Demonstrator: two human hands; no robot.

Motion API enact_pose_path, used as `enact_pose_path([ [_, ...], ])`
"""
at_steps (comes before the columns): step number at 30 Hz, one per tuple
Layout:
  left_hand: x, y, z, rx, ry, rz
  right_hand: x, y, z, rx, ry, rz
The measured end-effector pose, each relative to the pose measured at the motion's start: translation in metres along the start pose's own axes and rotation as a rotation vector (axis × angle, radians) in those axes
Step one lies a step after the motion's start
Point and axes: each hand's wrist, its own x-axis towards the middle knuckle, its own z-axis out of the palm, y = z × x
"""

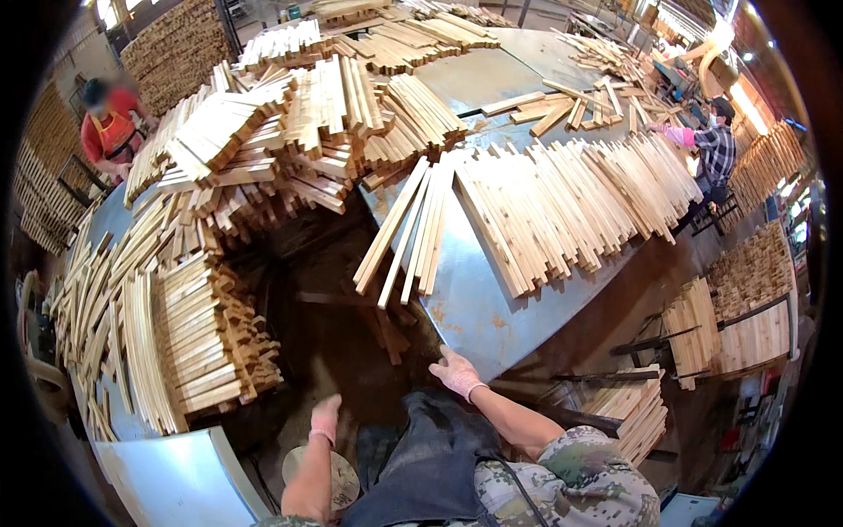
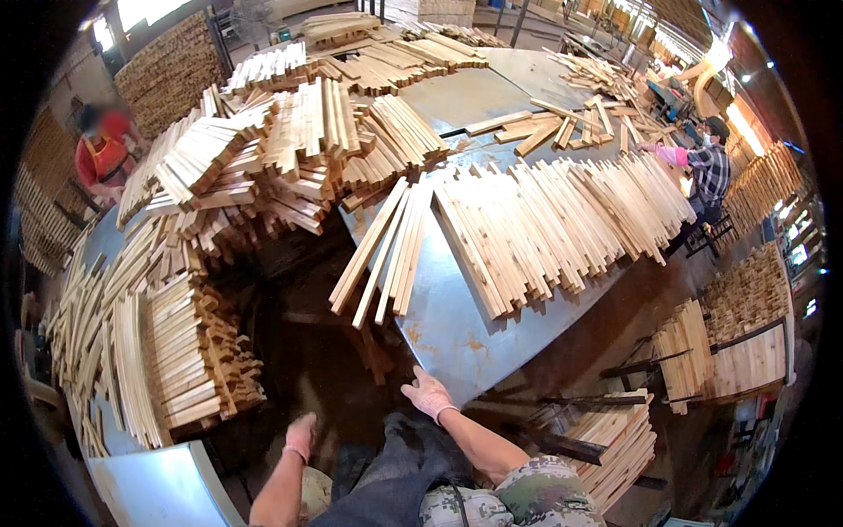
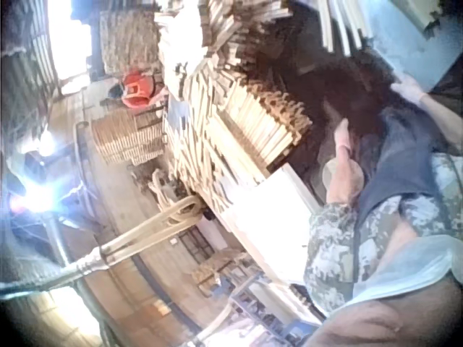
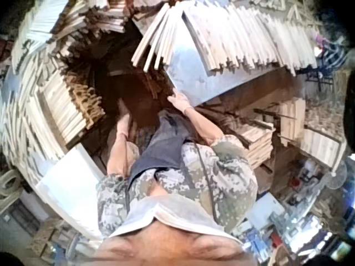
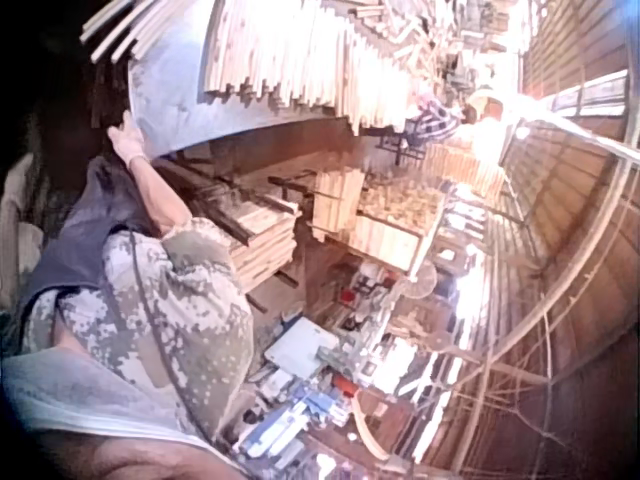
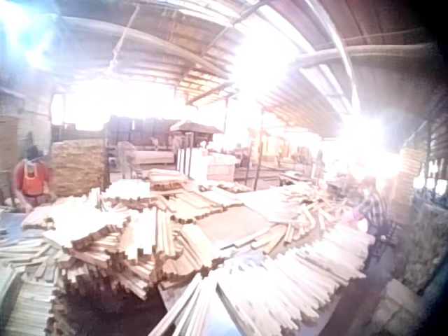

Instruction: The person repeatedly picks up stacks of light-colored wooden slats from a metal table and places them onto a moving conveyor belt. The person wears pink gloves and handles the wood by hand, organizing the pieces into neat piles on the belt.

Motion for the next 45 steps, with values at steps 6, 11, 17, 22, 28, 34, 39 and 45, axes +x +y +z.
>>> enact_pose_path([
  [6,0.097,0.291,0.089,0.452,0.026,0.356,0.093,-0.046,-0.040,0.115,0.181,0.040],
  [11,0.179,0.374,0.133,0.387,-0.193,0.262,0.150,-0.071,-0.049,0.170,0.272,-0.019],
  [17,0.133,0.376,0.248,0.322,-0.526,0.422,0.166,-0.078,-0.075,0.159,0.270,0.060],
  [22,0.080,0.365,0.295,0.553,-0.532,0.384,0.144,-0.010,-0.109,0.104,0.363,0.168],
  [28,0.039,0.330,0.443,0.624,-0.393,0.433,0.031,-0.021,-0.222,-0.211,0.356,0.143],
  [34,0.059,0.305,0.450,0.099,-0.572,0.199,-0.039,0.055,-0.178,0.517,0.303,0.309],
  [39,0.065,0.326,0.345,0.372,-0.791,-0.179,-0.029,0.027,-0.128,0.271,-0.120,0.283],
  [45,0.036,0.245,0.147,0.322,-0.475,-0.052,0.003,0.014,-0.073,-0.171,-0.313,0.086],
])
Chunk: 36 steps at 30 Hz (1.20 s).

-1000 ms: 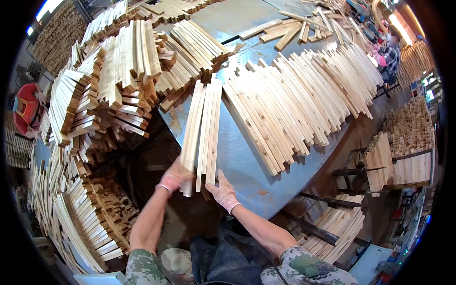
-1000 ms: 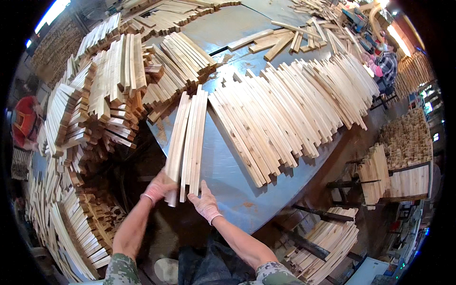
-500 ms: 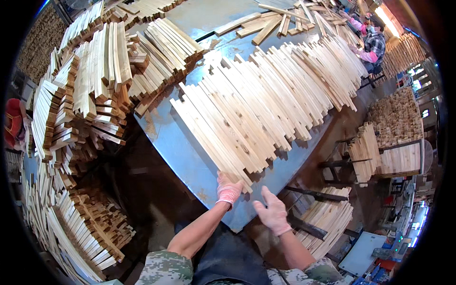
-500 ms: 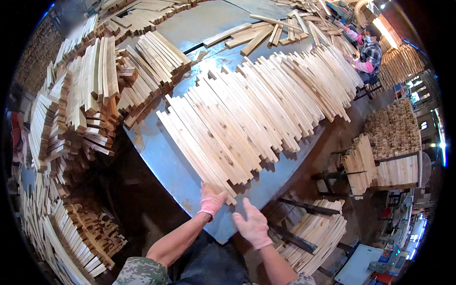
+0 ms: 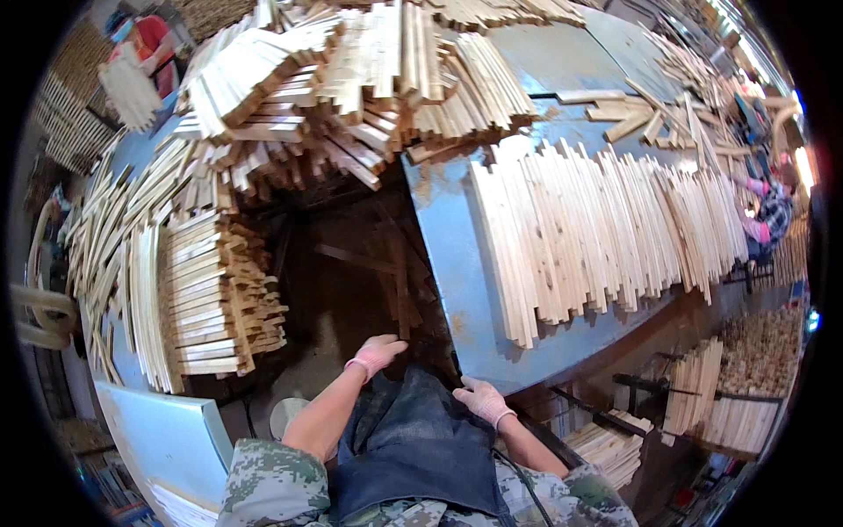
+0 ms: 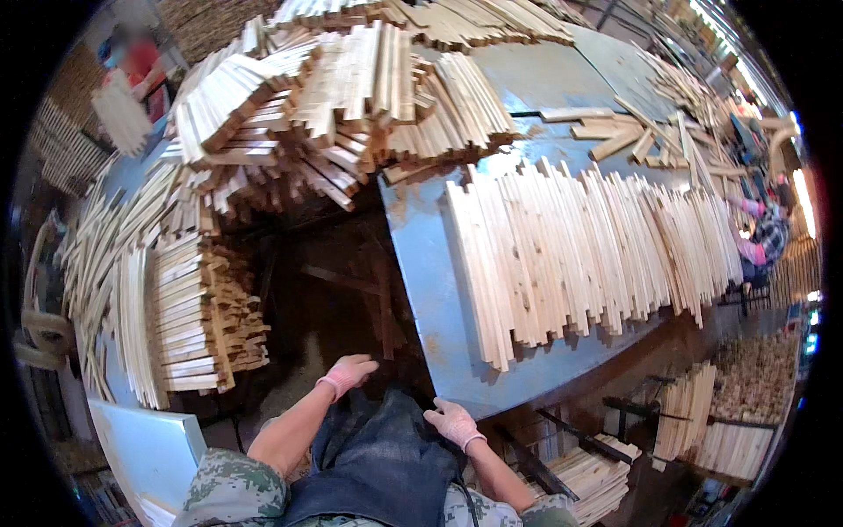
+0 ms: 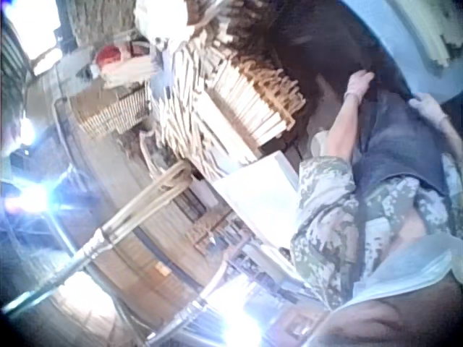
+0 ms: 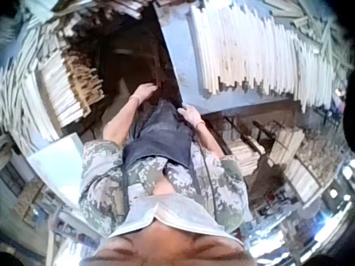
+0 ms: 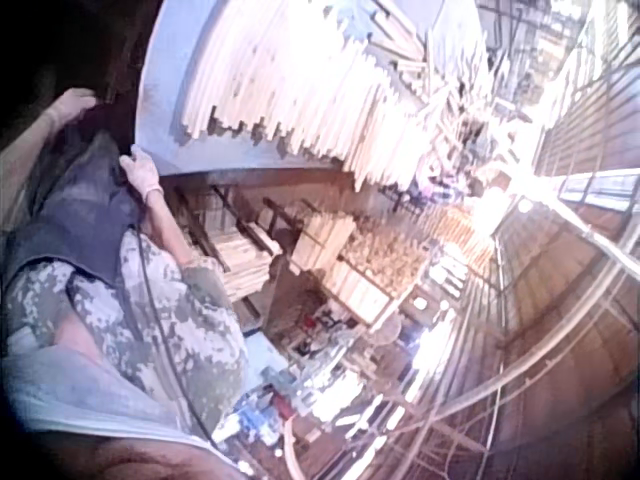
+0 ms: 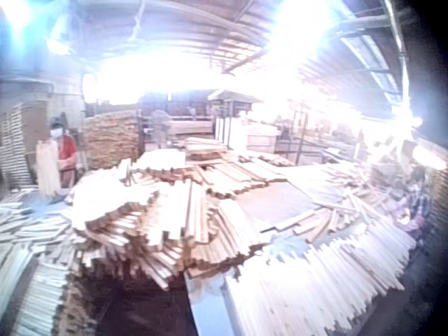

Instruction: The person repeatedly picks up stacks of light-colored wooden slats from a metal table and places them onto a moving conveyor belt. The person wears pink gloves and handles the wood by hand, organizing the pieces into neat piles on the belt.

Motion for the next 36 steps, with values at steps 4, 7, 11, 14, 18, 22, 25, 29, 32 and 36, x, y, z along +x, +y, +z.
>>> enact_pose_path([
  [4,-0.066,-0.151,-0.041,-0.372,0.389,-0.197,0.017,-0.049,-0.014,-0.123,-0.110,0.062],
  [7,-0.089,-0.354,-0.034,0.528,0.466,-0.055,0.044,-0.066,-0.006,-0.220,-0.043,-0.057],
  [11,-0.137,-0.443,0.035,-0.417,0.593,-0.567,0.087,-0.088,0.013,-0.300,-0.077,-0.038],
  [14,-0.138,-0.462,0.044,-0.122,0.426,-0.530,0.157,0.006,0.040,-0.689,-0.018,-0.418],
  [18,-0.157,-0.486,0.057,-0.466,0.553,-0.631,0.164,-0.065,0.064,-1.071,-0.307,-0.452],
  [22,-0.143,-0.455,0.030,-0.768,0.725,-0.464,0.160,-0.109,0.071,-1.261,-0.322,-0.540],
  [25,-0.152,-0.411,-0.017,-0.703,0.765,-0.288,0.162,-0.151,0.073,-1.213,-0.298,-0.556],
  [29,-0.210,-0.278,-0.078,-0.781,0.665,0.125,0.182,-0.190,0.068,-1.012,-0.202,-0.612],
  [32,-0.224,-0.223,-0.109,-0.966,0.512,0.335,0.176,-0.268,0.057,-1.100,-0.143,-1.046],
  [36,-0.251,-0.150,-0.164,-1.088,0.401,0.480,0.105,-0.430,0.052,-0.284,-0.234,-0.490],
])
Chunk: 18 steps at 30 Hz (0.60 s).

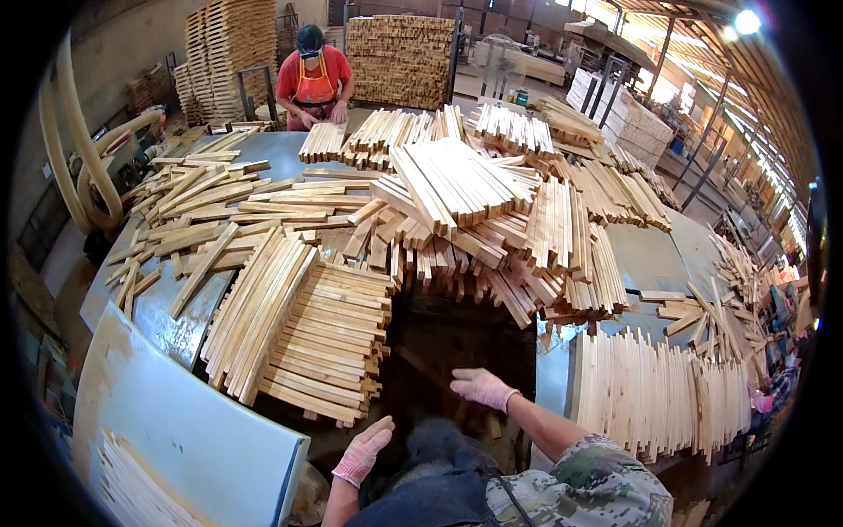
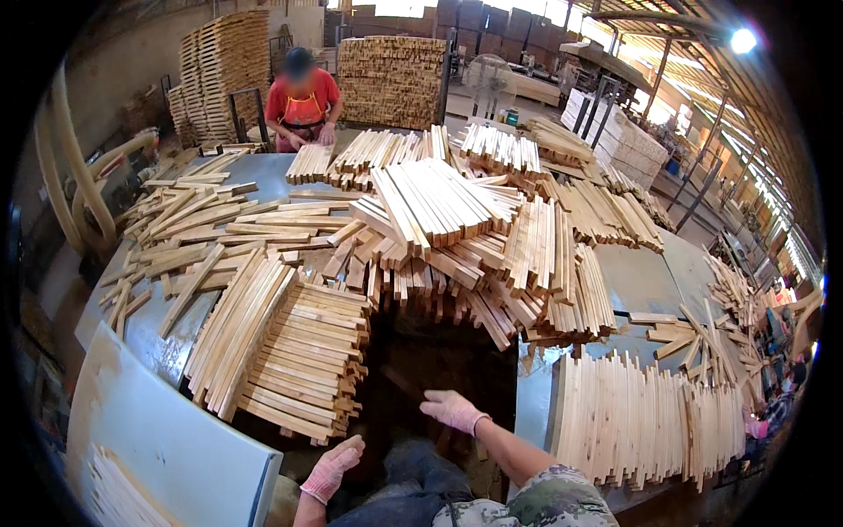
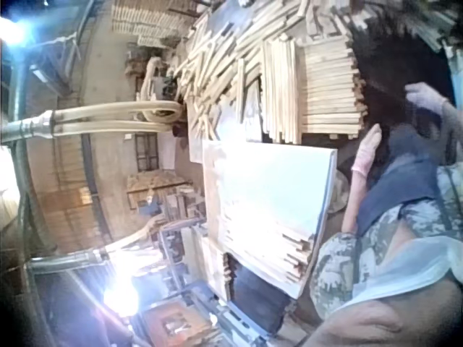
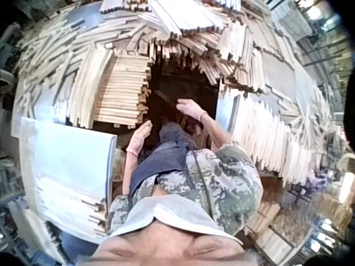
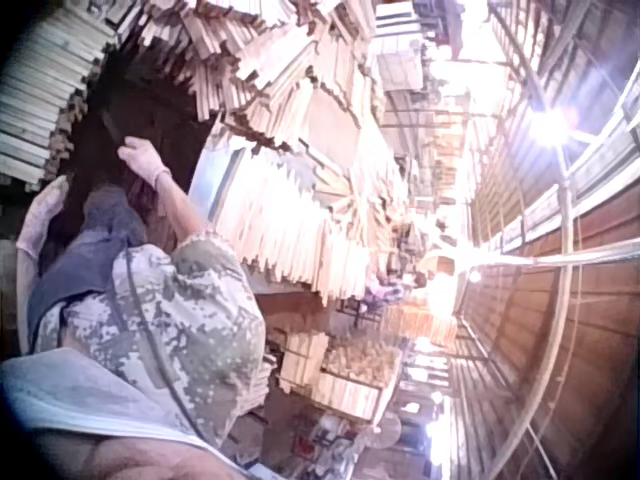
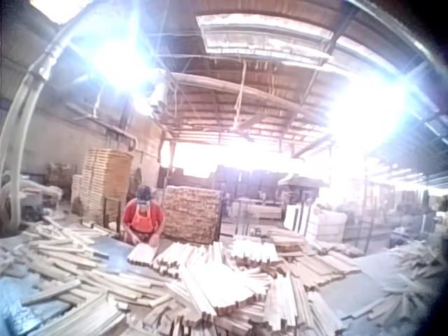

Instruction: The person repeatedly picks up stacks of light-colored wooden slats from a metal table and places them onto a moving conveyor belt. The person wears pink gloves and handles the wood by hand, organizing the pieces into neat piles on the belt.

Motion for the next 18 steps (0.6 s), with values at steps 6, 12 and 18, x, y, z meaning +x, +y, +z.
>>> enact_pose_path([
  [6,0.097,0.105,0.026,0.050,-0.063,0.133,0.075,-0.110,-0.123,0.287,0.058,-0.479],
  [12,0.266,0.212,0.068,0.168,0.125,0.226,0.152,-0.197,-0.296,0.070,0.517,-0.522],
  [18,0.440,0.285,0.106,0.198,0.253,0.177,0.271,-0.193,-0.429,-0.382,0.847,-0.151],
])
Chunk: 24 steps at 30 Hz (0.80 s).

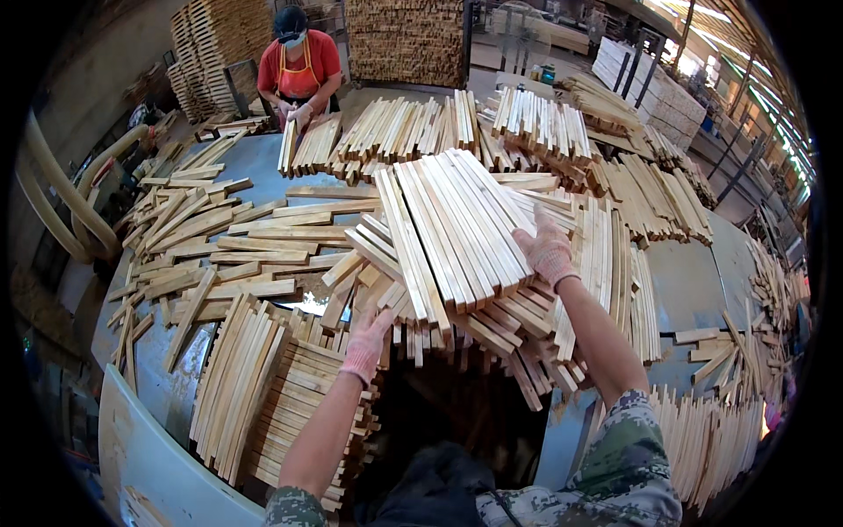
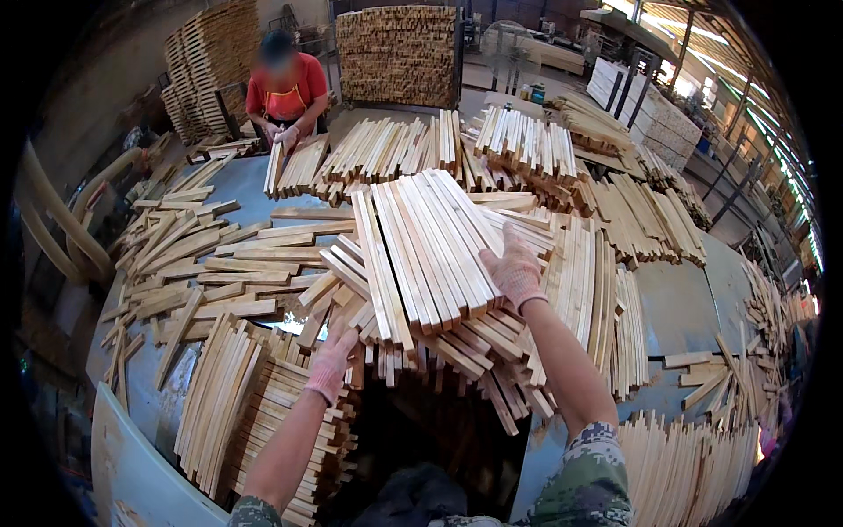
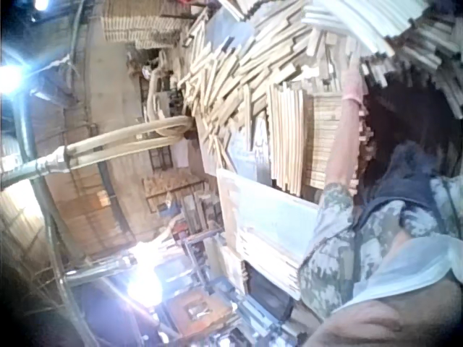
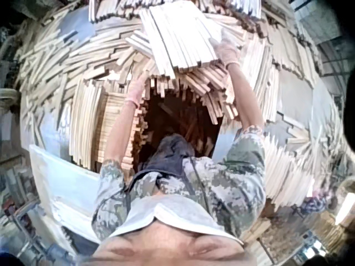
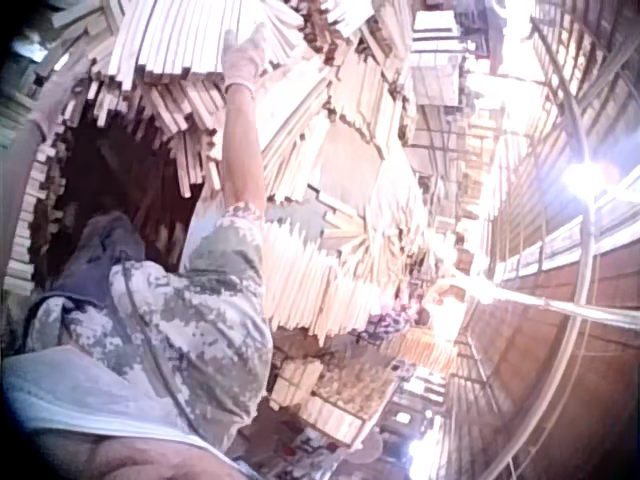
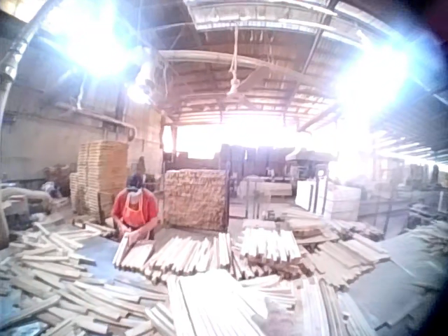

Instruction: The person repeatedly picks up stacks of light-colored wooden slats from a metal table and places them onto a moving conveyor belt. The person wears pink gloves and handles the wood by hand, organizing the pieces into neat piles on the belt.

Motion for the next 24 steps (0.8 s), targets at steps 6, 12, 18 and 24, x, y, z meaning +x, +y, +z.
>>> enact_pose_path([
  [6,0.082,0.046,0.050,0.001,0.008,-0.108,0.080,0.010,0.013,-0.097,-0.220,0.221],
  [12,0.127,0.038,0.079,0.004,-0.057,-0.050,0.096,0.014,0.039,-0.116,-0.381,0.217],
  [18,0.150,0.006,0.045,-0.409,-0.236,0.001,0.049,-0.014,0.029,-0.230,-0.384,0.197],
  [24,0.134,0.010,0.043,-0.407,-0.233,0.009,0.031,-0.009,0.035,-0.182,-0.291,0.178],
])
